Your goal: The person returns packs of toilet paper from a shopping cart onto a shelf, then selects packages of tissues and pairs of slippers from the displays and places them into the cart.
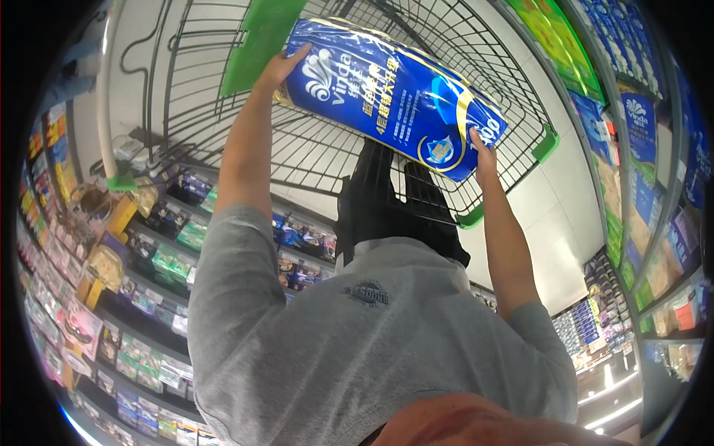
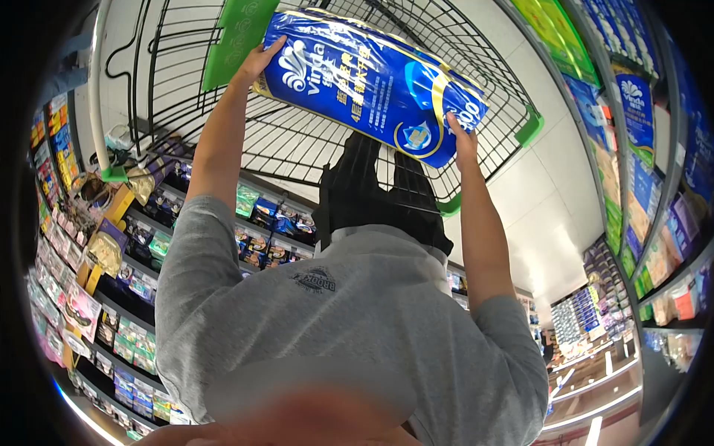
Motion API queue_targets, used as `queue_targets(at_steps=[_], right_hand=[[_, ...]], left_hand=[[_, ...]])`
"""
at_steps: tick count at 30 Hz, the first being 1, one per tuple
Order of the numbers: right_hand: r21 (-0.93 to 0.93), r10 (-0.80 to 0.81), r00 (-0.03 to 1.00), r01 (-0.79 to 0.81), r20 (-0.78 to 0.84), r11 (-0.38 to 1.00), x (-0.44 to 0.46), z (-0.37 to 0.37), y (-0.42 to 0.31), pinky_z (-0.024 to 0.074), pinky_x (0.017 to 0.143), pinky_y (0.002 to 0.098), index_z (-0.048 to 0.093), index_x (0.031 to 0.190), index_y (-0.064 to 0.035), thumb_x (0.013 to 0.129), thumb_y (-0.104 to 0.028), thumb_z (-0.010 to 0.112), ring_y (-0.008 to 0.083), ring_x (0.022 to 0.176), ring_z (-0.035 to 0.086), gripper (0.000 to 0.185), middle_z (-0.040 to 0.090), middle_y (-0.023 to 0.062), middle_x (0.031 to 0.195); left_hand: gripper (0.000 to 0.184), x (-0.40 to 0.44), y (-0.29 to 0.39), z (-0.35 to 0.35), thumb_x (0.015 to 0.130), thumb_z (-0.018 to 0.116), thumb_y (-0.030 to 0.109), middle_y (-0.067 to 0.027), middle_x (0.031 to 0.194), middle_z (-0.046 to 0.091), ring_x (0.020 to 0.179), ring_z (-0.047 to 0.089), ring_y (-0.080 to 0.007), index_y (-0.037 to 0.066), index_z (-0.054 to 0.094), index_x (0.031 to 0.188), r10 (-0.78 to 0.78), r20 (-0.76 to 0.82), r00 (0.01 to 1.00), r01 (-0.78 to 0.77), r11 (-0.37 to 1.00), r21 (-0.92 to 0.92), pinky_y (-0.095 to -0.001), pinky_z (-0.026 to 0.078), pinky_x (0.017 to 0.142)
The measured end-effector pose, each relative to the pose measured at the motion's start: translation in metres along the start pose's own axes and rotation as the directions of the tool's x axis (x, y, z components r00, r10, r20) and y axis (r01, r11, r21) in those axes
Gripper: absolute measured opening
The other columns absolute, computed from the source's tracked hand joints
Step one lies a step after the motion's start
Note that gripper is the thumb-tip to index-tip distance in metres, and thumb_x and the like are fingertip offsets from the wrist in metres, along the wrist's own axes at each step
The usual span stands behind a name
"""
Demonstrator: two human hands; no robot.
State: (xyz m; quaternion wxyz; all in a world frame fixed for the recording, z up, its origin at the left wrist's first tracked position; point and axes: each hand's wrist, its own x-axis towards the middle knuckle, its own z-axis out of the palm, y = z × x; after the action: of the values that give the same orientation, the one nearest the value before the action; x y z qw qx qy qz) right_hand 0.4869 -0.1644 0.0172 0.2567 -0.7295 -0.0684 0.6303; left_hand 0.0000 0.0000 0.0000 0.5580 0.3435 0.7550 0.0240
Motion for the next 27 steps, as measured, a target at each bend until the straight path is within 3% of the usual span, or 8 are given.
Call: queue_targets(at_steps=[2,3,7,9,15,20,23,27], right_hand=[[0.046,0.04,0.998,-0.038,-0.047,0.998,-0.019,-0.006,0.01,0.0386,0.097,0.0339,0.045,0.129,0.0018,0.071,-0.035,0.081,0.0222,0.111,0.053,0.077,0.055,0.0123,0.122],[0.071,-0.009,0.999,0.011,-0.031,0.997,0.024,0.011,-0.002,0.0386,0.097,0.0339,0.045,0.129,0.0018,0.071,-0.035,0.081,0.0222,0.111,0.053,0.077,0.055,0.0123,0.122],[0.165,0.002,0.998,0.009,-0.062,0.986,0.01,0.018,0.001,0.0416,0.094,0.0338,0.045,0.129,0.0018,0.071,-0.032,0.081,0.0217,0.108,0.054,0.076,0.055,0.0118,0.122],[0.223,-0.016,1.0,0.02,-0.02,0.975,0.007,0.02,-0.001,0.0432,0.091,0.0334,0.047,0.127,0.0017,0.073,-0.029,0.079,0.0212,0.106,0.056,0.07,0.057,0.0112,0.119],[0.208,0.005,0.993,-0.03,0.119,0.978,-0.016,0.01,-0.016,0.0476,0.085,0.032,0.052,0.121,0.0014,0.072,-0.02,0.079,0.0215,0.096,0.061,0.059,0.062,0.0117,0.111],[0.26,-0.136,0.985,0.104,0.108,0.96,-0.09,-0.003,-0.046,0.05,0.08,0.0307,0.054,0.116,0.0028,0.072,-0.014,0.078,0.0199,0.091,0.063,0.053,0.063,0.0123,0.106],[0.291,-0.311,0.947,0.276,0.081,0.916,-0.133,-0.025,-0.068,0.05,0.081,0.0306,0.053,0.118,0.0023,0.073,-0.016,0.079,0.0186,0.091,0.063,0.055,0.064,0.0121,0.105],[0.306,-0.488,0.866,0.437,0.112,0.846,-0.2,-0.082,-0.098,0.0498,0.081,0.0306,0.052,0.119,0.0016,0.07,-0.018,0.081,0.0183,0.091,0.062,0.06,0.063,0.012,0.105]], left_hand=[[0.087,-0.022,0.002,0.001,0.074,0.061,0.067,-0.0175,0.118,0.06,0.109,0.058,-0.0265,-0.002,0.052,0.126,-0.123,0.098,0.988,0.13,0.989,-0.073,-0.0337,0.041,0.096],[0.087,0.022,0.015,-0.001,0.074,0.061,0.067,-0.0175,0.118,0.06,0.109,0.058,-0.0265,-0.002,0.052,0.126,-0.075,0.067,0.995,0.079,0.994,-0.07,-0.0337,0.041,0.096],[0.085,0.017,0.011,0.006,0.077,0.063,0.062,-0.0187,0.119,0.059,0.108,0.057,-0.0266,-0.006,0.051,0.126,-0.122,0.014,0.992,0.123,0.989,-0.076,-0.0342,0.043,0.095],[0.082,0.004,0.02,0.01,0.078,0.062,0.06,-0.0187,0.123,0.056,0.111,0.055,-0.0259,-0.006,0.05,0.127,-0.07,-0.041,0.997,0.054,0.947,-0.317,-0.0348,0.042,0.096],[0.083,-0.02,0.014,-0.008,0.079,0.06,0.063,-0.0191,0.12,0.058,0.11,0.056,-0.0266,-0.008,0.054,0.122,-0.007,-0.159,0.987,-0.016,0.99,-0.141,-0.0343,0.042,0.094],[0.079,-0.073,0.04,-0.03,0.083,0.056,0.06,-0.0205,0.12,0.057,0.11,0.055,-0.0256,-0.007,0.051,0.124,0.118,-0.216,0.969,-0.143,0.984,-0.104,-0.0346,0.043,0.093],[0.082,-0.079,0.035,-0.056,0.083,0.055,0.062,-0.0201,0.119,0.058,0.108,0.055,-0.0245,-0.01,0.052,0.123,-0.029,-0.217,0.976,-0.012,0.983,-0.183,-0.0338,0.042,0.092],[0.069,-0.195,0.1,-0.03,0.088,0.053,0.056,-0.013,0.115,0.061,0.104,0.059,-0.0215,-0.004,0.054,0.122,0.162,-0.164,0.973,-0.214,0.9,-0.38,-0.0333,0.045,0.09]])
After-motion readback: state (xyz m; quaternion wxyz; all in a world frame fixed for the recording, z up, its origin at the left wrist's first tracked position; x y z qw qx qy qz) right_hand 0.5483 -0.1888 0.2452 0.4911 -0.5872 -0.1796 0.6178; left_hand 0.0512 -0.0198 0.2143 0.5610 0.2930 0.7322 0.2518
